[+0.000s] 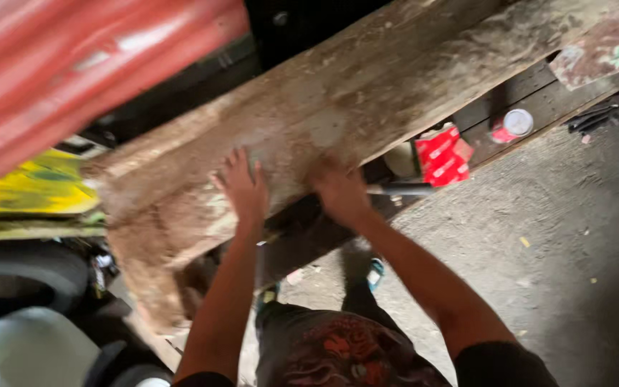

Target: The person sands a large, curved car body panel resting on a workbench using a sanding block. They systematically move along the surface, smoothing the material with both hands.

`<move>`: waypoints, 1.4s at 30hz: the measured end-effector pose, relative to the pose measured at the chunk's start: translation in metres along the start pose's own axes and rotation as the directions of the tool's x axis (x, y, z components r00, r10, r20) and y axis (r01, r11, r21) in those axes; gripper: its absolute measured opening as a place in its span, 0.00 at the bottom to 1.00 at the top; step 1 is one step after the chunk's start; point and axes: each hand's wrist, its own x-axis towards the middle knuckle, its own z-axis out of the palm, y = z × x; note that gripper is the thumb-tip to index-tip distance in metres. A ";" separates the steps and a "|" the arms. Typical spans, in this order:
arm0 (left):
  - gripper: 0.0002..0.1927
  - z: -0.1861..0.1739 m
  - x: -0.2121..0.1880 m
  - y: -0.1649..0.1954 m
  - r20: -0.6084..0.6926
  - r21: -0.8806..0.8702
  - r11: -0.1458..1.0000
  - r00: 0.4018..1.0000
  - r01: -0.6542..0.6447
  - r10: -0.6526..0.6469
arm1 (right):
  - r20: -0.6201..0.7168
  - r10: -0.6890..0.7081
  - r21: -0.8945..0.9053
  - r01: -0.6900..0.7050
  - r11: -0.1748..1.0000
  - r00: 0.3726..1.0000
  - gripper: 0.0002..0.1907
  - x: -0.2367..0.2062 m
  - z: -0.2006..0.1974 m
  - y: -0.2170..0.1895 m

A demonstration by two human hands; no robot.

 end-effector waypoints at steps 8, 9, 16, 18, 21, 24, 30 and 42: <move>0.33 -0.008 -0.009 0.019 0.022 0.172 0.981 0.996 0.085 -0.091 | 0.038 0.396 0.116 -0.398 0.910 0.917 0.13 0.003 -0.021 0.148; 0.32 -0.007 -0.009 0.021 0.019 0.168 0.981 0.995 0.095 -0.100 | 0.138 0.399 0.226 -0.421 0.879 0.907 0.15 0.003 -0.019 0.128; 0.30 -0.003 -0.007 0.015 -0.031 0.199 0.976 0.996 0.086 -0.082 | 0.050 0.025 0.177 -0.033 0.984 0.998 0.19 -0.015 -0.005 0.097; 0.29 -0.002 -0.008 0.010 -0.039 0.173 0.982 0.997 0.073 -0.068 | 0.088 0.134 0.178 -0.148 0.973 0.987 0.17 -0.016 -0.009 0.159; 0.29 0.000 -0.008 0.005 -0.058 0.143 0.987 0.996 0.077 -0.069 | -0.134 0.373 -0.005 -0.377 0.926 0.918 0.10 -0.010 -0.009 0.233; 0.29 0.002 -0.010 0.004 -0.033 0.155 0.983 0.995 0.100 -0.096 | 0.159 0.615 0.138 -0.634 0.761 0.772 0.14 -0.010 -0.002 0.233; 0.32 0.016 -0.008 -0.010 0.002 0.263 0.963 0.998 0.056 -0.059 | 0.006 0.049 0.234 -0.049 0.971 0.999 0.19 -0.022 0.006 0.163; 0.35 0.109 0.045 0.151 0.362 0.141 0.935 0.896 -0.326 0.258 | 0.042 0.204 0.064 -0.206 0.976 0.978 0.20 -0.005 0.004 0.243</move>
